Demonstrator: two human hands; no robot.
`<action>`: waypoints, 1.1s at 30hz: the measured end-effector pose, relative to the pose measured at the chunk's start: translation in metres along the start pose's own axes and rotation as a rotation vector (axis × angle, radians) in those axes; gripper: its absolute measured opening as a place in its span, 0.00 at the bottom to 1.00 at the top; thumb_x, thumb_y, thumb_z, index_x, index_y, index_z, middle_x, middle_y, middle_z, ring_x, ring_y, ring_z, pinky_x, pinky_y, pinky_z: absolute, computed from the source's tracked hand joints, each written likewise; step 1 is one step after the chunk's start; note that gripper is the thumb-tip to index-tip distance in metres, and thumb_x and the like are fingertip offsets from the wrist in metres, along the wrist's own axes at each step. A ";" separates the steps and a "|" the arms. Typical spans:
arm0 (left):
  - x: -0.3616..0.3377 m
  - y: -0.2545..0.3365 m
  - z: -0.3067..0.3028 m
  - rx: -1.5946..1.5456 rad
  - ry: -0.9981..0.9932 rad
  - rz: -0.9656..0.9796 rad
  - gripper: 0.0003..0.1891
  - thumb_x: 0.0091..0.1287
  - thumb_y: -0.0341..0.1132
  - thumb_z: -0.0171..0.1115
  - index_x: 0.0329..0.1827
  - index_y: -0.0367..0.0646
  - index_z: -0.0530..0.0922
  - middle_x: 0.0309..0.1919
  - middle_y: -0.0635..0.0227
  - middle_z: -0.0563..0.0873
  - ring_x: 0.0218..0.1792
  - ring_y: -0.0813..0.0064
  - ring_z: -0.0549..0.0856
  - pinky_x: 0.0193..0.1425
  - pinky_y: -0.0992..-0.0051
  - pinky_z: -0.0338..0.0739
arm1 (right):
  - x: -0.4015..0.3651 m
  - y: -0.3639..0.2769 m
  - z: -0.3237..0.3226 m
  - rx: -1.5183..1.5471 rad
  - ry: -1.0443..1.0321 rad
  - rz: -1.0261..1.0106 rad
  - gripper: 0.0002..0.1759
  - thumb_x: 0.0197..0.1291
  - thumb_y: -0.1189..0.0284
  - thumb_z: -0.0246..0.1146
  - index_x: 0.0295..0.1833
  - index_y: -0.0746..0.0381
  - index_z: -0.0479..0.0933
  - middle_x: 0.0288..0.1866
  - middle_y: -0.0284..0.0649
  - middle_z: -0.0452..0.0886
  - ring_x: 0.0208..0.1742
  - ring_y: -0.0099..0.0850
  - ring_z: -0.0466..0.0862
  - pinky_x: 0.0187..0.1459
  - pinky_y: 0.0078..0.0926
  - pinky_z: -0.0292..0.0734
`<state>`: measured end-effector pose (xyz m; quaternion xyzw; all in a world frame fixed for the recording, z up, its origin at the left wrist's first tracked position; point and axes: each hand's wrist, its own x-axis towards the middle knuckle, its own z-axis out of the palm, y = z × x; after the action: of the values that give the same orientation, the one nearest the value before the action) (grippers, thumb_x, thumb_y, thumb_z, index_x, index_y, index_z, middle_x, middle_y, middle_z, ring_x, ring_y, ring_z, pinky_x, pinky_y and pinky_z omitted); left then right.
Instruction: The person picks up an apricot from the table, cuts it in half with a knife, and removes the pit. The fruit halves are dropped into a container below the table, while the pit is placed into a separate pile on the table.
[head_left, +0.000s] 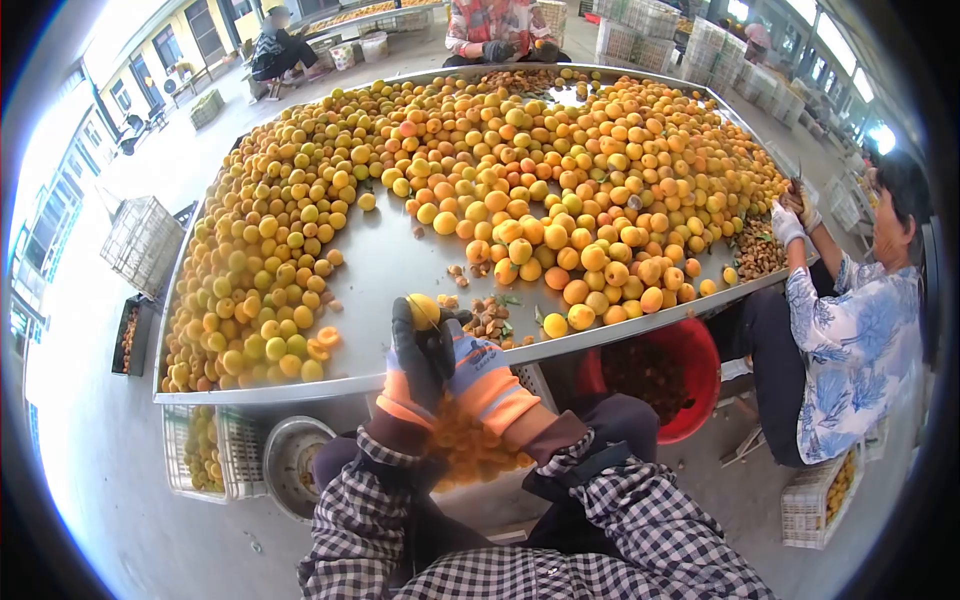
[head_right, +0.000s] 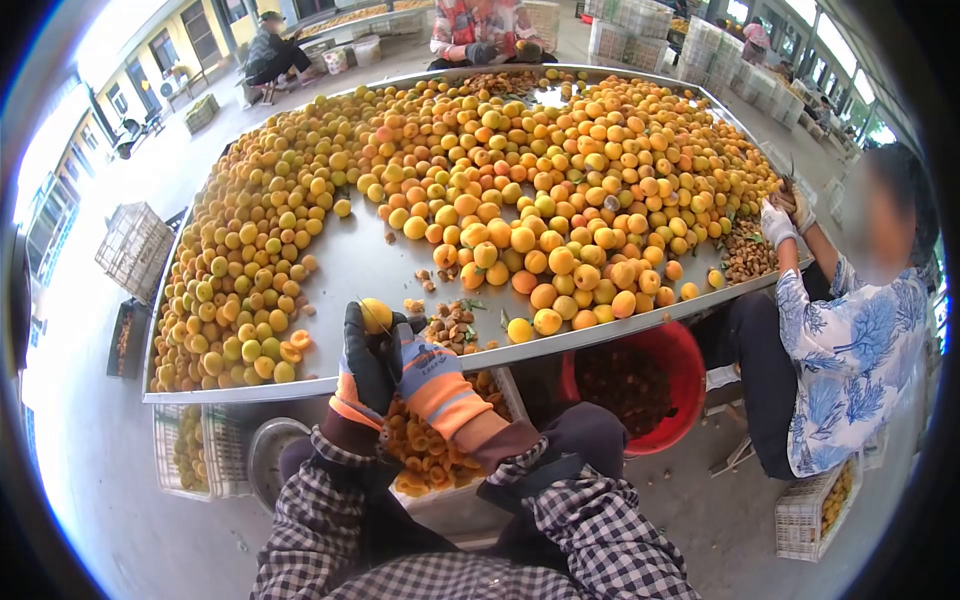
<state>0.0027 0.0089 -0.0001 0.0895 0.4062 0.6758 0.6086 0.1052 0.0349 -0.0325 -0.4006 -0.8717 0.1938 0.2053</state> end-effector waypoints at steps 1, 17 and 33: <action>0.001 0.002 -0.003 0.073 -0.099 0.030 0.31 0.72 0.60 0.45 0.45 0.35 0.78 0.40 0.58 0.85 0.39 0.68 0.82 0.51 0.73 0.76 | 0.001 0.002 -0.001 -0.001 -0.002 -0.002 0.17 0.56 0.74 0.58 0.51 0.65 0.67 0.38 0.52 0.82 0.41 0.47 0.84 0.41 0.37 0.79; 0.011 0.007 -0.003 0.737 -0.442 0.531 0.21 0.66 0.35 0.65 0.60 0.38 0.74 0.47 0.66 0.83 0.46 0.77 0.82 0.49 0.77 0.78 | -0.003 0.025 -0.042 0.111 0.125 0.069 0.20 0.54 0.72 0.61 0.53 0.63 0.70 0.42 0.53 0.81 0.44 0.50 0.82 0.45 0.42 0.77; 0.004 0.010 -0.011 0.604 -0.316 0.498 0.18 0.63 0.30 0.67 0.55 0.33 0.77 0.42 0.68 0.85 0.43 0.79 0.83 0.49 0.77 0.79 | 0.009 0.031 -0.004 0.543 0.010 -0.120 0.23 0.57 0.73 0.60 0.59 0.65 0.68 0.40 0.52 0.81 0.39 0.50 0.83 0.38 0.40 0.78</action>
<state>-0.0126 0.0084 -0.0017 0.4618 0.4538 0.6307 0.4278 0.1211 0.0608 -0.0423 -0.2796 -0.8090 0.4058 0.3205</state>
